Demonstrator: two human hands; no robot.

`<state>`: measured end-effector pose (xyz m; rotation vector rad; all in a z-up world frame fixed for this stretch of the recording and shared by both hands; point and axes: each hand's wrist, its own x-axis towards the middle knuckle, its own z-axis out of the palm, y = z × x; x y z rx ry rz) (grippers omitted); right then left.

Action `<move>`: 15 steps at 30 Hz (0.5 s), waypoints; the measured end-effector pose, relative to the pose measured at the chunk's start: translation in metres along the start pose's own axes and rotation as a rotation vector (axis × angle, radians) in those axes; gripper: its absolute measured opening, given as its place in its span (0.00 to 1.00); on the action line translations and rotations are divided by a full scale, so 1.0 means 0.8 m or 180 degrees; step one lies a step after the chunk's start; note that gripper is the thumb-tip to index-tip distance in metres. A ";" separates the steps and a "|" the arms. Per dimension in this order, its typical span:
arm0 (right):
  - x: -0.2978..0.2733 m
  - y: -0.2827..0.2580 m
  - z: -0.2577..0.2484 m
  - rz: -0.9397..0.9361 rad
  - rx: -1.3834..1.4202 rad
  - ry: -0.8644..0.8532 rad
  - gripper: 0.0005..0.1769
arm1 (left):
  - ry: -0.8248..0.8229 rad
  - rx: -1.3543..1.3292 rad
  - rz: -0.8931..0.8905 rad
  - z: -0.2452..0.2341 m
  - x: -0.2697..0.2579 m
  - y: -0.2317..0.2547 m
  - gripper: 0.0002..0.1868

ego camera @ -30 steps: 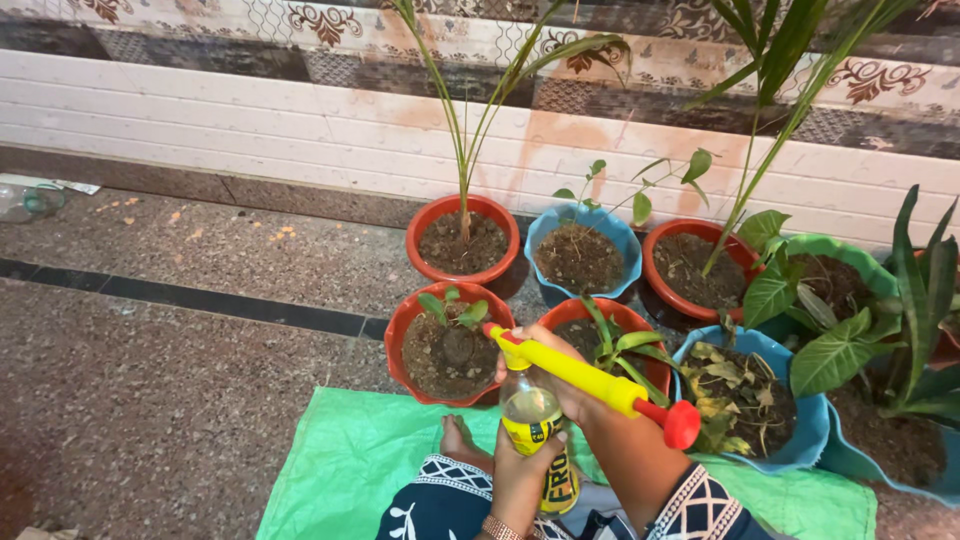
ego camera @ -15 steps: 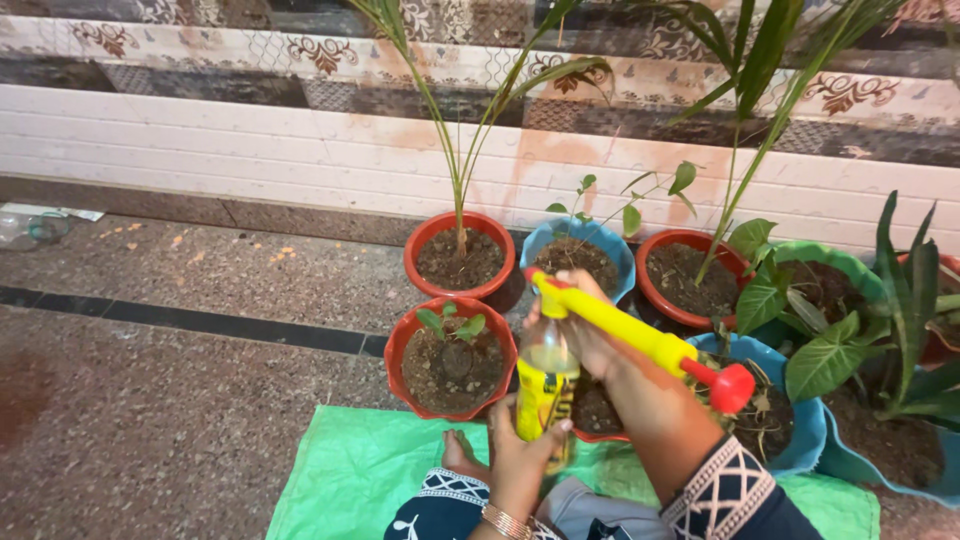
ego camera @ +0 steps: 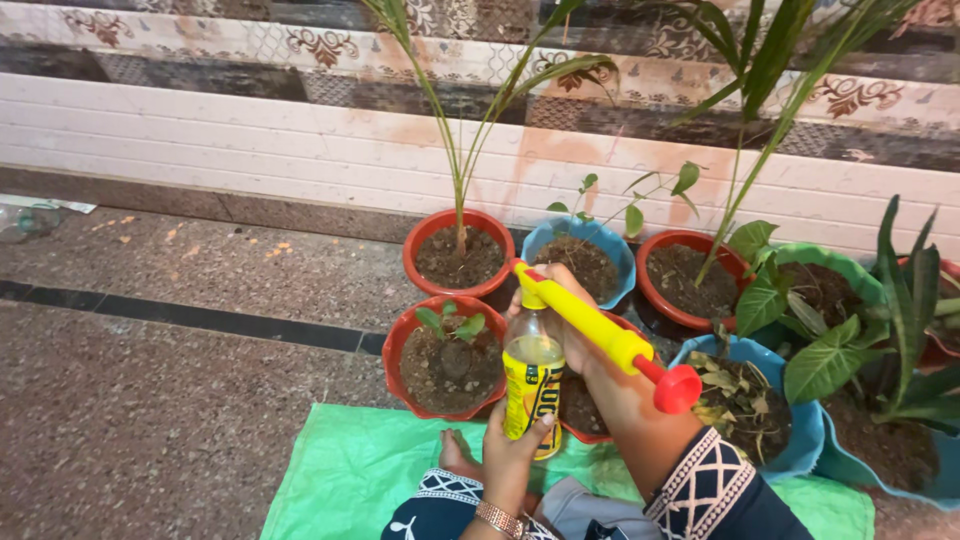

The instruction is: The person sits on a green mat and uses a yellow spray bottle to mist water onto several potted plants arranged on the floor. The person sprays each pot in sequence, moving from one to the next, and repeats the cycle multiple times.

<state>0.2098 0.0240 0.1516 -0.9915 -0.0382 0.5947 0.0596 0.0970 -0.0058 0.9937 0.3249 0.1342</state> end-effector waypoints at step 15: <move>-0.014 0.002 -0.014 -0.0271 -0.0031 -0.0297 0.23 | -0.0204 0.0161 0.0030 0.001 -0.009 -0.002 0.28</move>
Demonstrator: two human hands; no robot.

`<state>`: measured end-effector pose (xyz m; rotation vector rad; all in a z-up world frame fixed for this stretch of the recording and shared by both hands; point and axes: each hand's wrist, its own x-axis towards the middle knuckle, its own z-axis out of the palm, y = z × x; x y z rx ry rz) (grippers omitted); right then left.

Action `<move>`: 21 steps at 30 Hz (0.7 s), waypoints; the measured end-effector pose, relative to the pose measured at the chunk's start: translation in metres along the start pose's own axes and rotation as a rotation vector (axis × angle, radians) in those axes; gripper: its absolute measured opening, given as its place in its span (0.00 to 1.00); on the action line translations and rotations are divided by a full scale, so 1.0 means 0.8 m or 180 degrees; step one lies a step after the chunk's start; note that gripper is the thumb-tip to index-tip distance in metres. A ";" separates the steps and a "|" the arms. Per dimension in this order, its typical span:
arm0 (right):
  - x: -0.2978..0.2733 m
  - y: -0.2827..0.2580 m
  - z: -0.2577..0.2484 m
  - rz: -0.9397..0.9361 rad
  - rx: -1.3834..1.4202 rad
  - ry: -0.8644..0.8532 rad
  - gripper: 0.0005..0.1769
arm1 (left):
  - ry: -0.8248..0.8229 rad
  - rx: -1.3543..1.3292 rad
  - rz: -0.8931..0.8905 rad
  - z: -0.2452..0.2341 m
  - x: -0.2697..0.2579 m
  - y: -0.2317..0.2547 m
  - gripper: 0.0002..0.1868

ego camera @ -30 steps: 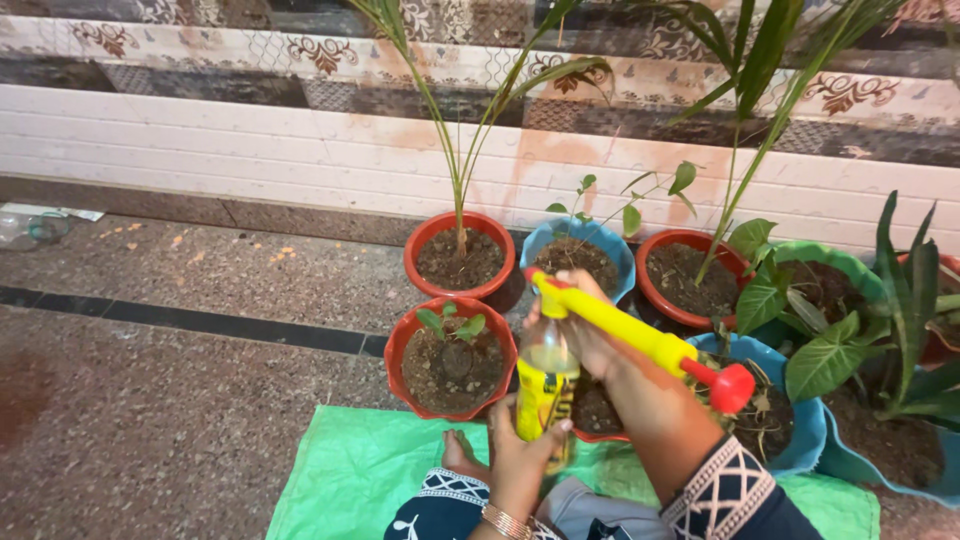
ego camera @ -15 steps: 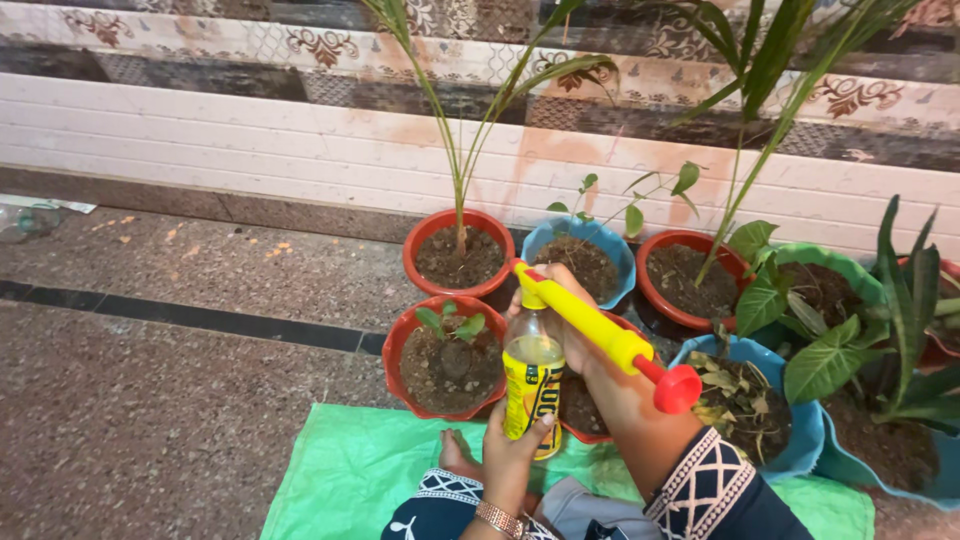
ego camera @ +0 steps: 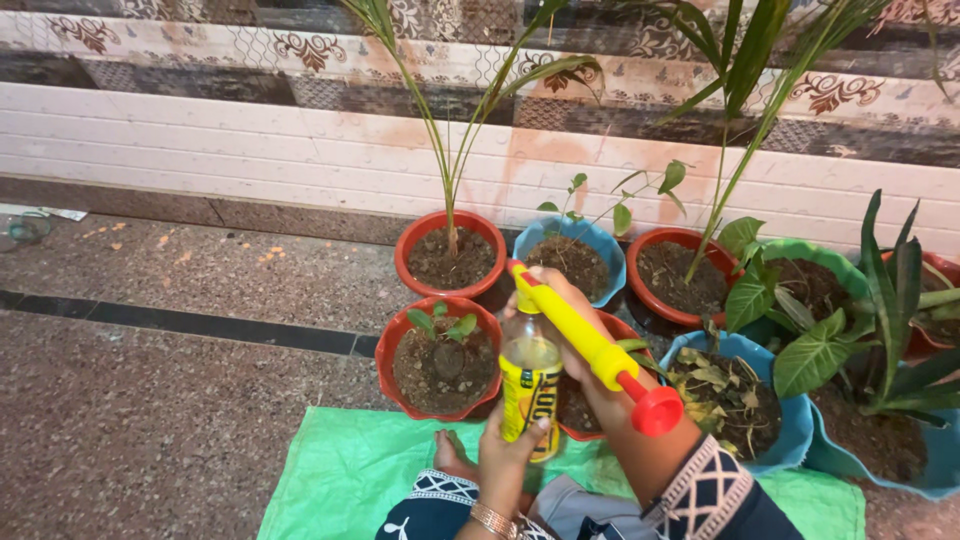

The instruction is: The person sits on a green mat and uses a yellow spray bottle to mist water onto several potted plants arranged on the floor. The person sprays each pot in sequence, moving from one to the next, and repeats the cycle multiple times.

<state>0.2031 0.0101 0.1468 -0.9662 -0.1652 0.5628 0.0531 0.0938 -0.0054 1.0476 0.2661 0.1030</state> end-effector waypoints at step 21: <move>-0.061 -0.049 -0.120 0.0100 -0.0110 0.1025 0.19 | -0.0629 0.1936 -0.0242 0.097 -0.028 0.018 0.31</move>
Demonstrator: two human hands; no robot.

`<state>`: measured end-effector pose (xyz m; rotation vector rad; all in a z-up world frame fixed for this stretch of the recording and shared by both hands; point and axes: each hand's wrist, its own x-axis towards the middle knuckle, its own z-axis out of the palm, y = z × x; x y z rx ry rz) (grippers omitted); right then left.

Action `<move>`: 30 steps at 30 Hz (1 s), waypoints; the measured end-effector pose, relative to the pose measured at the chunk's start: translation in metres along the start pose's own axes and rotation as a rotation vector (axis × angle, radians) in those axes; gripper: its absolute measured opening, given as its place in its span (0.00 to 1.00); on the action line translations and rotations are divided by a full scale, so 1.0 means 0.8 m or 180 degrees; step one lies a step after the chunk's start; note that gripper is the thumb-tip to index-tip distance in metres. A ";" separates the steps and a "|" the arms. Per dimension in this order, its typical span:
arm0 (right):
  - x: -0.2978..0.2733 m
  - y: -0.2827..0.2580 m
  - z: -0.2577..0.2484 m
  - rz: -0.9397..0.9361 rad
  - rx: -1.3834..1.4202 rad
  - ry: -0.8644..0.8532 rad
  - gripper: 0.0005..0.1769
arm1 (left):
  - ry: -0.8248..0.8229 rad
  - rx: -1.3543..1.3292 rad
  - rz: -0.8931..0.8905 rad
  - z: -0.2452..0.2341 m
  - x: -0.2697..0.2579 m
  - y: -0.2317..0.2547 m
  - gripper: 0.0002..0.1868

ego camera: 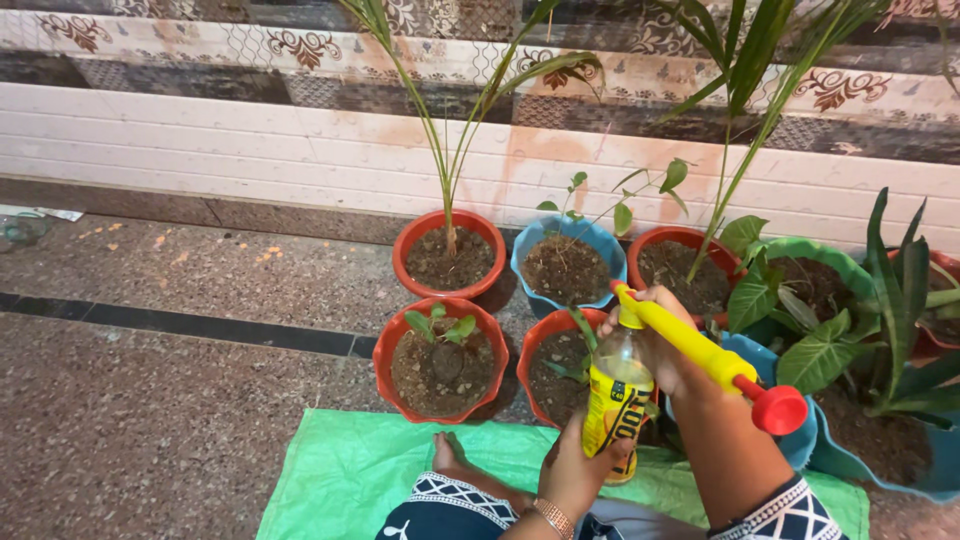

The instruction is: The person sits on a green mat and uses a yellow spray bottle to mist water onto several potted plants arranged on the floor. The person sprays each pot in sequence, moving from one to the next, and repeats the cycle multiple times.

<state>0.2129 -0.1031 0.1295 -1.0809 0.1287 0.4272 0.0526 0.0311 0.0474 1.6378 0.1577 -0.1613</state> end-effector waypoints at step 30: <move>-0.058 -0.057 -0.177 -0.0521 0.0365 0.0473 0.24 | -0.1315 -0.1764 0.0595 0.118 0.012 -0.081 0.44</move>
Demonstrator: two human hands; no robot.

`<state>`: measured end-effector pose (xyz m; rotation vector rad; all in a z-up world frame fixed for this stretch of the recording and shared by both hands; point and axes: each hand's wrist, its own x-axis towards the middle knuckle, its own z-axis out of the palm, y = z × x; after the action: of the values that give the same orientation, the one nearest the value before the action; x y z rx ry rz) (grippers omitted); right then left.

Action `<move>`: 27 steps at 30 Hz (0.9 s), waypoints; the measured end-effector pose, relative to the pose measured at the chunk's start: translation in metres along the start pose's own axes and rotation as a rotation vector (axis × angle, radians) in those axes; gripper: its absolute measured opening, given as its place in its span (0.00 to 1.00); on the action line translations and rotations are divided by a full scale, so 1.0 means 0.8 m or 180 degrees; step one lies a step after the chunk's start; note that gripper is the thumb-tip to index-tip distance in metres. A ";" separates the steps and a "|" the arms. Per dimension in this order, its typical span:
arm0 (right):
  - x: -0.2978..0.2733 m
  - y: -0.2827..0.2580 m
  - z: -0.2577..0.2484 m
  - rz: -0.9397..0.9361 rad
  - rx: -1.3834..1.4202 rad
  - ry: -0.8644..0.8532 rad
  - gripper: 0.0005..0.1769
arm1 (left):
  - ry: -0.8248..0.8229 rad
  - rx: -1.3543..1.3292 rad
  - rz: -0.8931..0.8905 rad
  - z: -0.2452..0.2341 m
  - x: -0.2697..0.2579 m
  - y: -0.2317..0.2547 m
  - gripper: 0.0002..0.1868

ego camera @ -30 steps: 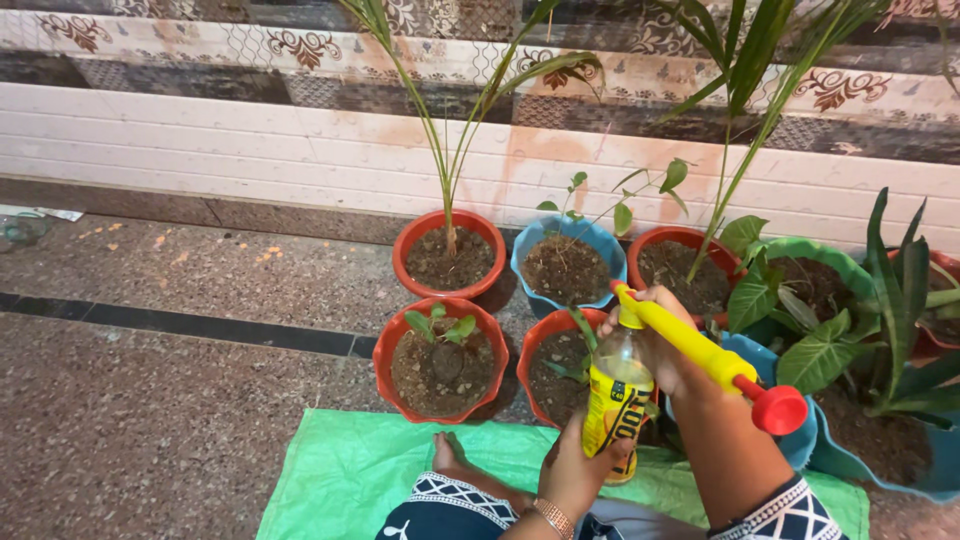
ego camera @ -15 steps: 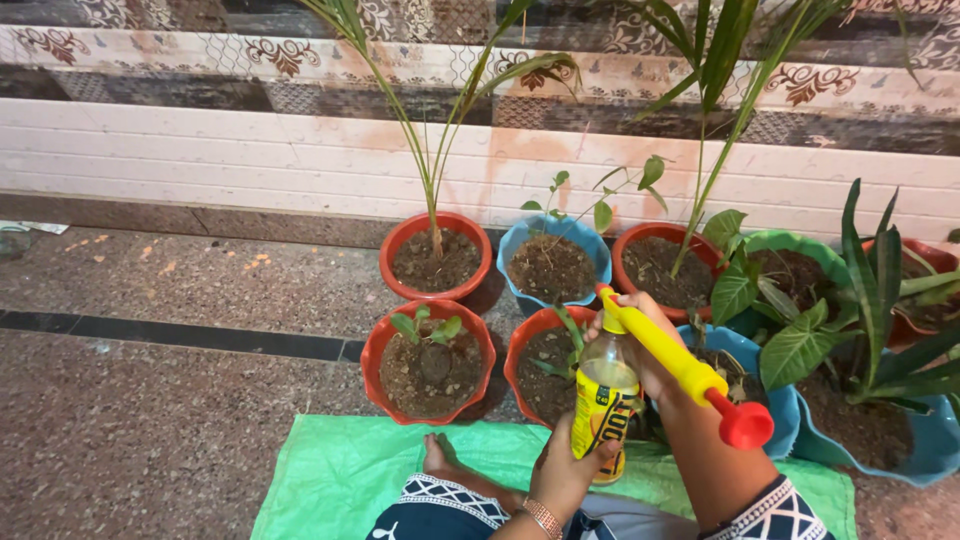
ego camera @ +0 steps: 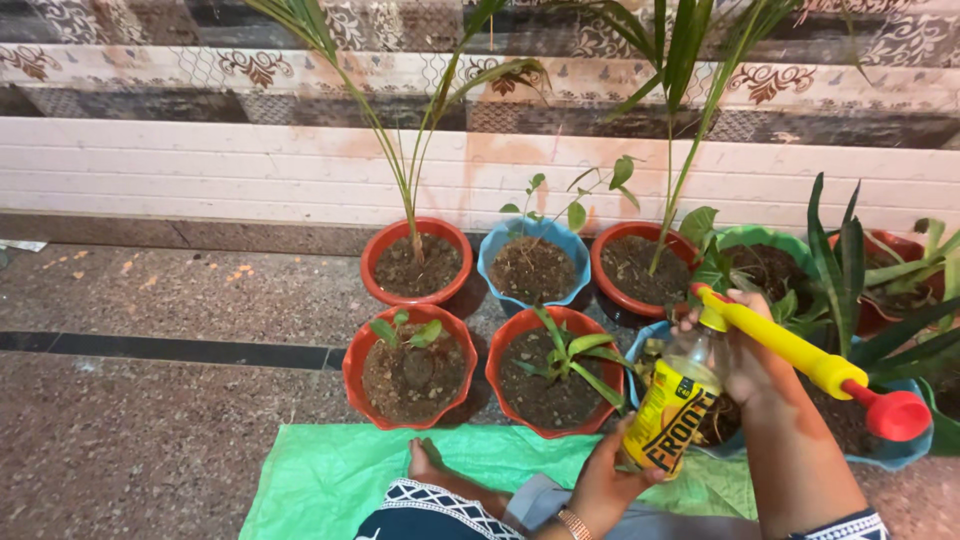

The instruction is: The person sits on a green mat and uses a yellow spray bottle to mist water onto several potted plants arranged on the floor. The person sprays each pot in sequence, moving from one to the next, and repeats the cycle multiple times.

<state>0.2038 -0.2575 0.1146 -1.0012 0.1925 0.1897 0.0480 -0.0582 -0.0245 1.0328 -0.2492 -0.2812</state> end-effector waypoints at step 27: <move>-0.042 0.036 -0.001 -0.0073 0.0188 -0.0310 0.23 | -0.0001 -0.0166 -0.0172 -0.018 -0.017 -0.051 0.46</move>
<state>0.1640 -0.2454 0.0995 -0.9328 0.0970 0.2102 0.0353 -0.0612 -0.0682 0.9890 -0.2134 -0.3351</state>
